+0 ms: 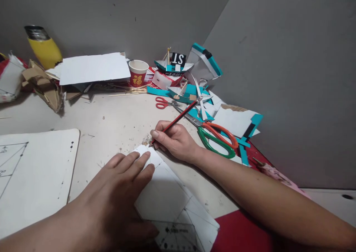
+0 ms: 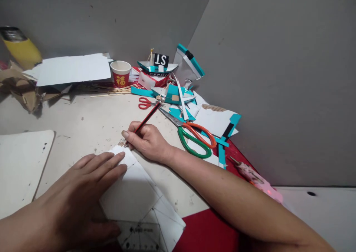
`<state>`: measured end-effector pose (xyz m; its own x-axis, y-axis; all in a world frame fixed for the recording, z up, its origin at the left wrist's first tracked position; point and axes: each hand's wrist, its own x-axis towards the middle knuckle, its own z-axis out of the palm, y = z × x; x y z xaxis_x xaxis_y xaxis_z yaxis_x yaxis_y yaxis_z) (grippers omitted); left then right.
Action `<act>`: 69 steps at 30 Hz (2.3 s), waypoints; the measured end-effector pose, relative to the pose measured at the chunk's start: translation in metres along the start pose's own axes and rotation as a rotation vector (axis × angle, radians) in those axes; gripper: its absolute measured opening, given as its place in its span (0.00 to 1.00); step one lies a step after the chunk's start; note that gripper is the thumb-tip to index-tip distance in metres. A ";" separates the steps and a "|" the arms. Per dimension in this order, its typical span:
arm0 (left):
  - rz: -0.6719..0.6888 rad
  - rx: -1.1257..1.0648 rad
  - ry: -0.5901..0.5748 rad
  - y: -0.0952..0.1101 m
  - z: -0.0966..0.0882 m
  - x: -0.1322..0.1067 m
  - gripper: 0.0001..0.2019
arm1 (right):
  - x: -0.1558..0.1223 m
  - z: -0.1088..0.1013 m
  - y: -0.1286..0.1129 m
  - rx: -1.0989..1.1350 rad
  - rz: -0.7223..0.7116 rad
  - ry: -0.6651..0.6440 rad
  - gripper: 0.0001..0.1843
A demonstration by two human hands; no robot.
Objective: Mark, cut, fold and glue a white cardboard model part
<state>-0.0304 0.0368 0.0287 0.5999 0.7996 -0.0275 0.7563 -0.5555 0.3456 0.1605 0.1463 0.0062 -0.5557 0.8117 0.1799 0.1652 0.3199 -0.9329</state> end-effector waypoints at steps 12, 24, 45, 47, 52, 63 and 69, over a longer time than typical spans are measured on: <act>0.001 -0.036 0.002 0.001 -0.003 0.004 0.42 | 0.001 -0.001 -0.002 -0.129 -0.077 -0.079 0.17; 0.018 -0.007 -0.001 0.001 -0.002 0.006 0.44 | 0.001 0.000 0.000 -0.101 -0.074 -0.084 0.15; 0.042 0.025 0.037 -0.002 0.005 0.003 0.45 | 0.002 0.003 0.001 -0.066 -0.033 0.016 0.16; 0.044 0.035 0.034 -0.002 0.005 0.003 0.46 | 0.002 0.004 0.001 -0.067 -0.050 0.019 0.15; 0.037 0.032 0.042 -0.003 0.007 0.002 0.46 | 0.001 0.003 0.000 -0.135 -0.093 -0.001 0.15; 0.062 -0.097 0.188 -0.012 0.007 -0.008 0.40 | 0.001 0.003 -0.001 -0.096 -0.102 -0.020 0.14; -0.128 -0.180 0.344 -0.030 -0.010 -0.004 0.14 | 0.000 0.001 -0.001 0.111 -0.022 0.011 0.16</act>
<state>-0.0577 0.0524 0.0275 0.3583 0.9064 0.2239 0.7432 -0.4220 0.5192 0.1594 0.1452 0.0068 -0.5495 0.8103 0.2035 0.0617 0.2823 -0.9573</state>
